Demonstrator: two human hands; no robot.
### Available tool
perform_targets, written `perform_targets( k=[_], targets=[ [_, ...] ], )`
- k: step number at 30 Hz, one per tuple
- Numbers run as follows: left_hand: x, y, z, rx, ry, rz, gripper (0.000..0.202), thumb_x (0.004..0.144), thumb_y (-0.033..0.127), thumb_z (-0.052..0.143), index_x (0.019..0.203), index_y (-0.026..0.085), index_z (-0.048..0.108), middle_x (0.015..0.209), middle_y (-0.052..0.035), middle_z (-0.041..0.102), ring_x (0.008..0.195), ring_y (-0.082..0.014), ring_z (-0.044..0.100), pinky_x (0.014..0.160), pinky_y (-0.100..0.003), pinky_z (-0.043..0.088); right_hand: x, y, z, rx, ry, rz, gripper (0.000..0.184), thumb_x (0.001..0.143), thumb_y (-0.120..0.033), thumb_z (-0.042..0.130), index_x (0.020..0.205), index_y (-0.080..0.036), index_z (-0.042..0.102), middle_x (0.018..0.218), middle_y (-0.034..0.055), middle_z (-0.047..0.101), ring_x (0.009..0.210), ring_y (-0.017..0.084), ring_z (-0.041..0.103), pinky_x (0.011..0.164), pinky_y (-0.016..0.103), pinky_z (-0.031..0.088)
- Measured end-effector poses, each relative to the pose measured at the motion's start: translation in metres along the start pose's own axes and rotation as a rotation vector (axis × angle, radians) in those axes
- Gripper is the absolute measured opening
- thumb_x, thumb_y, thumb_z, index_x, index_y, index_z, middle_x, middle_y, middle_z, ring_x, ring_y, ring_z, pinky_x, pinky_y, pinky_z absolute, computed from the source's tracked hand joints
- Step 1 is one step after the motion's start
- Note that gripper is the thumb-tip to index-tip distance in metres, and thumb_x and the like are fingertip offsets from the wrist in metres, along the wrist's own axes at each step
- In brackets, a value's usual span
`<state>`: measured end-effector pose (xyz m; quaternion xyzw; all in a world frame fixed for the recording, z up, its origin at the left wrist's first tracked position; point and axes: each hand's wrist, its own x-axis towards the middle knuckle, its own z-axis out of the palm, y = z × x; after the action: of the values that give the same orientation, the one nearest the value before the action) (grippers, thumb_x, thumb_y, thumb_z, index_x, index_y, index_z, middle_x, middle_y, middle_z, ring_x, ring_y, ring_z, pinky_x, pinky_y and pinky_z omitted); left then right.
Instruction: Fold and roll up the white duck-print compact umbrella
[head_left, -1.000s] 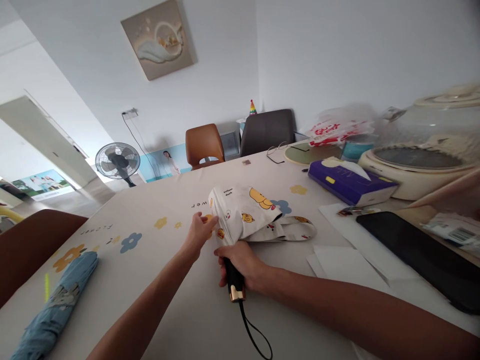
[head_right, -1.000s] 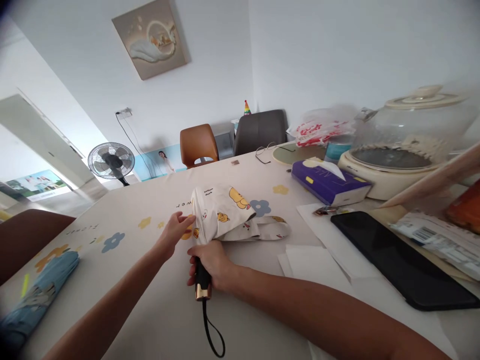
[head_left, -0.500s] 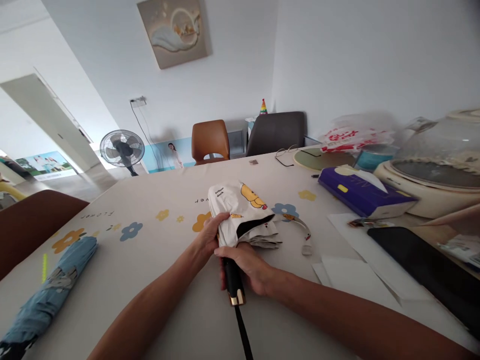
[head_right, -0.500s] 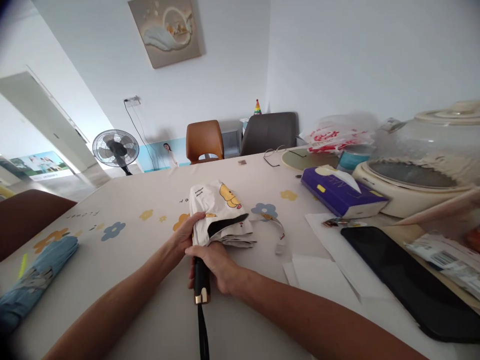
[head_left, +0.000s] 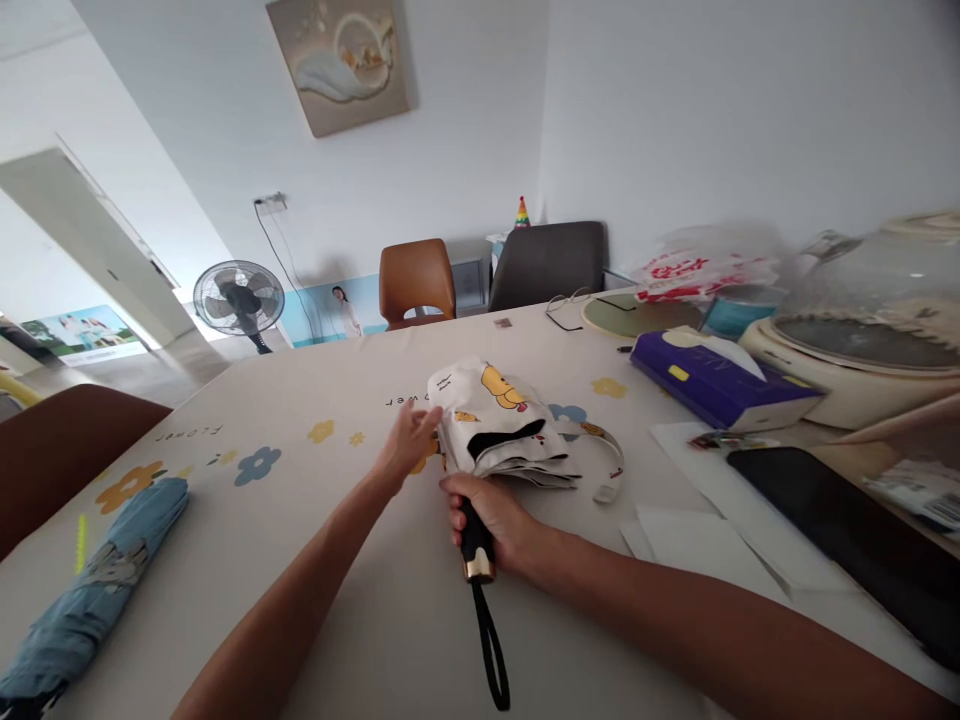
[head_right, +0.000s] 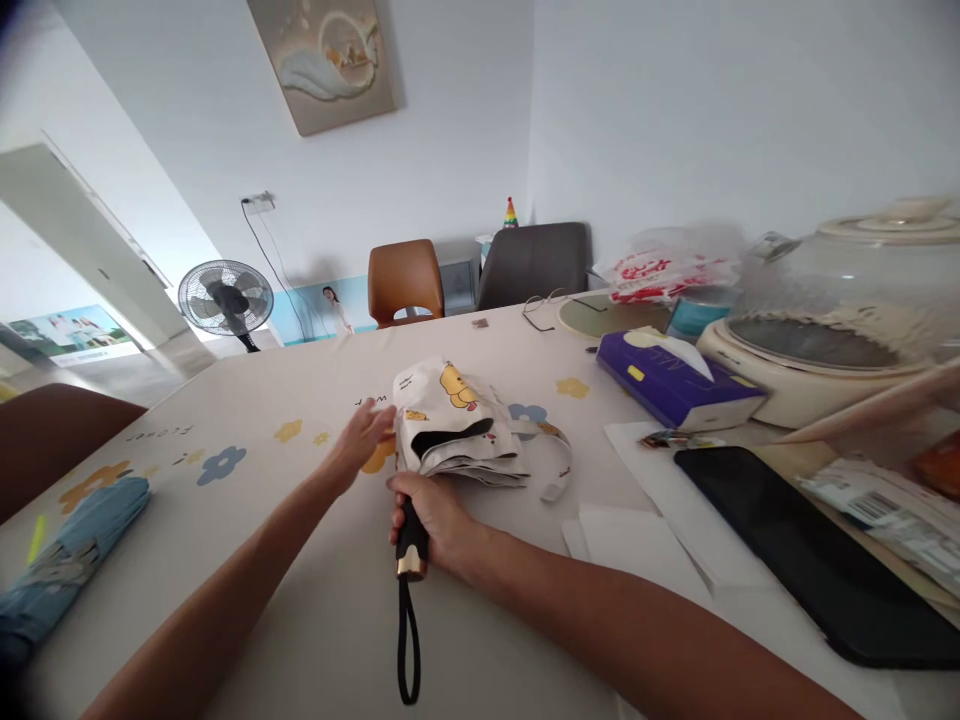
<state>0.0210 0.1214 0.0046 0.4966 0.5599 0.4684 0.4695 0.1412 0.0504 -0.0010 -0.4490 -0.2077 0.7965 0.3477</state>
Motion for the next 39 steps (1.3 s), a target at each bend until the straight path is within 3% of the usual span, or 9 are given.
perform_targets(
  k=[2, 4, 7, 14, 19, 23, 29, 34, 39],
  targets=[
    [-0.001, 0.013, -0.007, 0.231, 0.161, 0.246, 0.054, 0.076, 0.036, 0.057, 0.125, 0.019, 0.042, 0.12, -0.0108, 0.054, 0.107, -0.0219, 0.052, 0.086, -0.035, 0.044, 0.003, -0.004, -0.002, 0.037, 0.012, -0.006, 0.022, 0.076, -0.019, 0.05, 0.057, -0.018, 0.04, 0.04, -0.0065, 0.04, 0.033, 0.006, 0.037, 0.035, 0.019, 0.039],
    [-0.005, 0.027, -0.007, 0.374, 0.14, 0.453, 0.04, 0.08, 0.031, 0.051, 0.118, 0.021, 0.048, 0.118, -0.0079, 0.055, 0.106, -0.0199, 0.052, 0.085, -0.034, 0.045, 0.005, -0.005, -0.003, 0.054, 0.008, -0.015, 0.019, 0.076, -0.019, 0.052, 0.06, -0.018, 0.042, 0.042, -0.0064, 0.042, 0.034, 0.007, 0.038, 0.036, 0.02, 0.04],
    [-0.015, 0.05, 0.01, 0.537, -0.079, 0.716, 0.027, 0.082, 0.022, 0.044, 0.105, 0.023, 0.058, 0.115, -0.0045, 0.058, 0.106, -0.0182, 0.051, 0.085, -0.032, 0.045, 0.005, -0.005, -0.004, 0.053, 0.008, -0.011, 0.018, 0.076, -0.019, 0.052, 0.06, -0.018, 0.043, 0.041, -0.0057, 0.043, 0.033, 0.008, 0.04, 0.037, 0.021, 0.041],
    [-0.001, 0.075, 0.072, 1.167, -0.64, 1.071, 0.046, 0.078, 0.004, 0.035, 0.108, 0.029, 0.059, 0.117, 0.0036, 0.058, 0.098, -0.0179, 0.049, 0.07, -0.028, 0.044, -0.001, -0.004, -0.006, -0.006, -0.015, -0.027, 0.019, 0.076, -0.02, 0.05, 0.058, -0.018, 0.043, 0.039, -0.0035, 0.045, 0.033, 0.01, 0.043, 0.038, 0.022, 0.042],
    [0.012, 0.074, 0.087, 1.36, -0.646, 1.159, 0.034, 0.071, 0.007, 0.046, 0.092, 0.024, 0.066, 0.082, -0.0032, 0.062, 0.082, -0.0201, 0.049, 0.068, -0.032, 0.041, 0.001, -0.003, -0.006, -0.005, -0.009, -0.028, 0.019, 0.076, -0.02, 0.05, 0.058, -0.017, 0.043, 0.039, -0.0033, 0.046, 0.033, 0.01, 0.044, 0.037, 0.022, 0.041],
    [0.009, 0.081, 0.069, 1.202, -0.398, 1.116, 0.026, 0.071, 0.009, 0.046, 0.077, 0.023, 0.068, 0.08, -0.004, 0.059, 0.085, -0.0198, 0.049, 0.068, -0.031, 0.042, 0.001, -0.003, -0.006, -0.012, -0.003, -0.023, 0.021, 0.077, -0.02, 0.05, 0.058, -0.017, 0.042, 0.038, -0.0034, 0.046, 0.032, 0.01, 0.044, 0.036, 0.021, 0.041],
    [-0.004, 0.075, 0.006, 0.59, 0.041, 0.939, 0.02, 0.07, 0.009, 0.045, 0.068, 0.02, 0.062, 0.096, -0.0019, 0.062, 0.093, -0.0156, 0.054, 0.071, -0.025, 0.045, 0.001, -0.003, -0.004, 0.001, 0.011, -0.017, 0.022, 0.078, -0.02, 0.053, 0.058, -0.017, 0.043, 0.039, -0.0046, 0.045, 0.033, 0.008, 0.041, 0.037, 0.021, 0.043],
    [-0.011, 0.022, -0.044, 0.181, 0.163, 0.49, 0.016, 0.064, 0.011, 0.042, 0.067, 0.017, 0.057, 0.094, -0.0019, 0.062, 0.055, -0.0081, 0.053, 0.043, -0.02, 0.042, 0.003, -0.003, -0.006, 0.008, -0.016, -0.019, 0.024, 0.077, -0.022, 0.056, 0.058, -0.017, 0.044, 0.04, -0.0052, 0.044, 0.033, 0.007, 0.039, 0.036, 0.021, 0.042],
    [-0.012, -0.032, -0.06, -0.073, 0.17, 0.145, 0.008, 0.062, 0.019, 0.054, 0.066, 0.014, 0.059, 0.098, -0.007, 0.062, 0.087, -0.02, 0.059, 0.058, -0.027, 0.054, 0.003, -0.003, -0.008, 0.072, -0.053, -0.069, 0.023, 0.074, -0.026, 0.063, 0.062, -0.016, 0.046, 0.047, -0.0063, 0.045, 0.036, 0.006, 0.041, 0.037, 0.021, 0.043]
  ],
)
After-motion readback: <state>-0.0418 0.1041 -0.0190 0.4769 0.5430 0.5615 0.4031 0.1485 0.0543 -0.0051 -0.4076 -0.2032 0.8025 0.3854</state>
